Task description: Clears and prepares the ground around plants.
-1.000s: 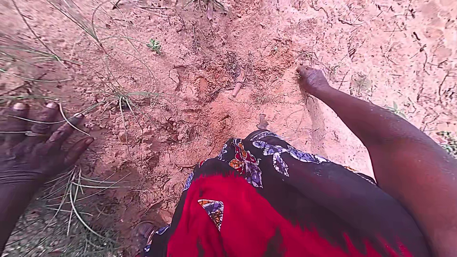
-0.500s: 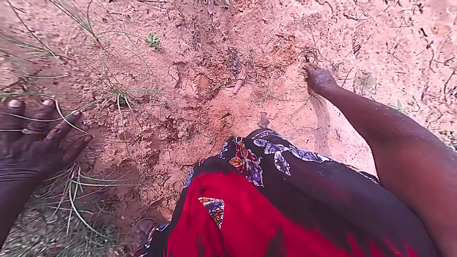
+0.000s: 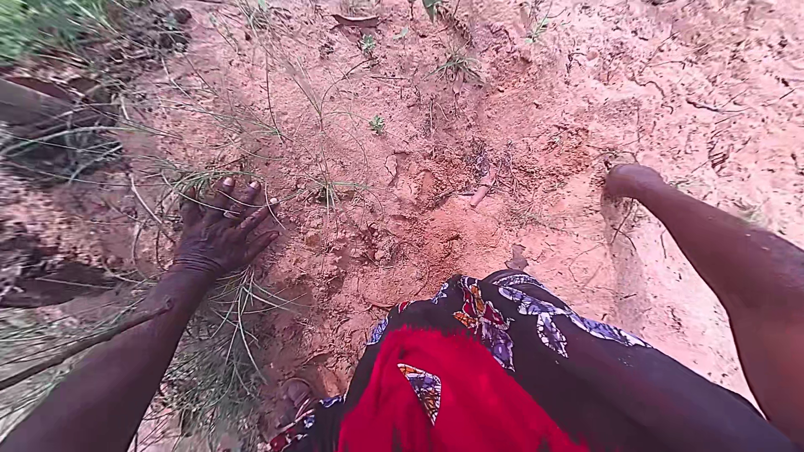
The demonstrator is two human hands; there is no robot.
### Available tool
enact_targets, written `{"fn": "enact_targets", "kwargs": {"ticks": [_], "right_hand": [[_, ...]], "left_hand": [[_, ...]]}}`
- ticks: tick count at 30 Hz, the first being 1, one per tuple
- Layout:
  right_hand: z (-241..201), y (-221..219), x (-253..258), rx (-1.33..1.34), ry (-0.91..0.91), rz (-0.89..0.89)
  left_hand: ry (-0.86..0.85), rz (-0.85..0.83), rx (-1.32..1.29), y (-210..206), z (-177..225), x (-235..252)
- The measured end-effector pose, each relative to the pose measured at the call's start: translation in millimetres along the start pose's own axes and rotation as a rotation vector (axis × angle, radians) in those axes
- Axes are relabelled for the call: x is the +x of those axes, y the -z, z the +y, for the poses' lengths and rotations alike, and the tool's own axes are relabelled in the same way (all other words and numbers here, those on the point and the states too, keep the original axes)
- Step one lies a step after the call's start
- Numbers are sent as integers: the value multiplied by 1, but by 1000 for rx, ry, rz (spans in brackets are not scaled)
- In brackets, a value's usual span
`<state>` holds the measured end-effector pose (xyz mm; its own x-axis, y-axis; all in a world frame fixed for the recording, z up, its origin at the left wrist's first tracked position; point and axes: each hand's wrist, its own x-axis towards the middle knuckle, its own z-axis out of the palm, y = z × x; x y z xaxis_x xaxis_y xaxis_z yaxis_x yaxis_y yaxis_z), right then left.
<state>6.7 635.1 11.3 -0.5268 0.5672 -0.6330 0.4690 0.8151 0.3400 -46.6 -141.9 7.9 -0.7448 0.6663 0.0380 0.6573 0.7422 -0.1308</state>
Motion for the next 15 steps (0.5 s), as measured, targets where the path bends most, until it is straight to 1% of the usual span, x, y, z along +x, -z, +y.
{"fn": "enact_targets", "kwargs": {"ticks": [2, 5, 8, 12, 15], "right_hand": [[3, 5, 8, -40, 56, -56], [8, 5, 1, -1, 52, -94], [18, -4, -1, 37, 36, -31], [20, -15, -22, 204, 3, 38], [25, -23, -30, 291, -17, 74]], "left_hand": [[-5, -6, 20, 3, 0, 1], [-3, 3, -15, 3, 2, 1], [-8, 13, -43, 5, 4, 3], [10, -24, -65, 11, 6, 4], [2, -17, -63, 12, 8, 6]]}}
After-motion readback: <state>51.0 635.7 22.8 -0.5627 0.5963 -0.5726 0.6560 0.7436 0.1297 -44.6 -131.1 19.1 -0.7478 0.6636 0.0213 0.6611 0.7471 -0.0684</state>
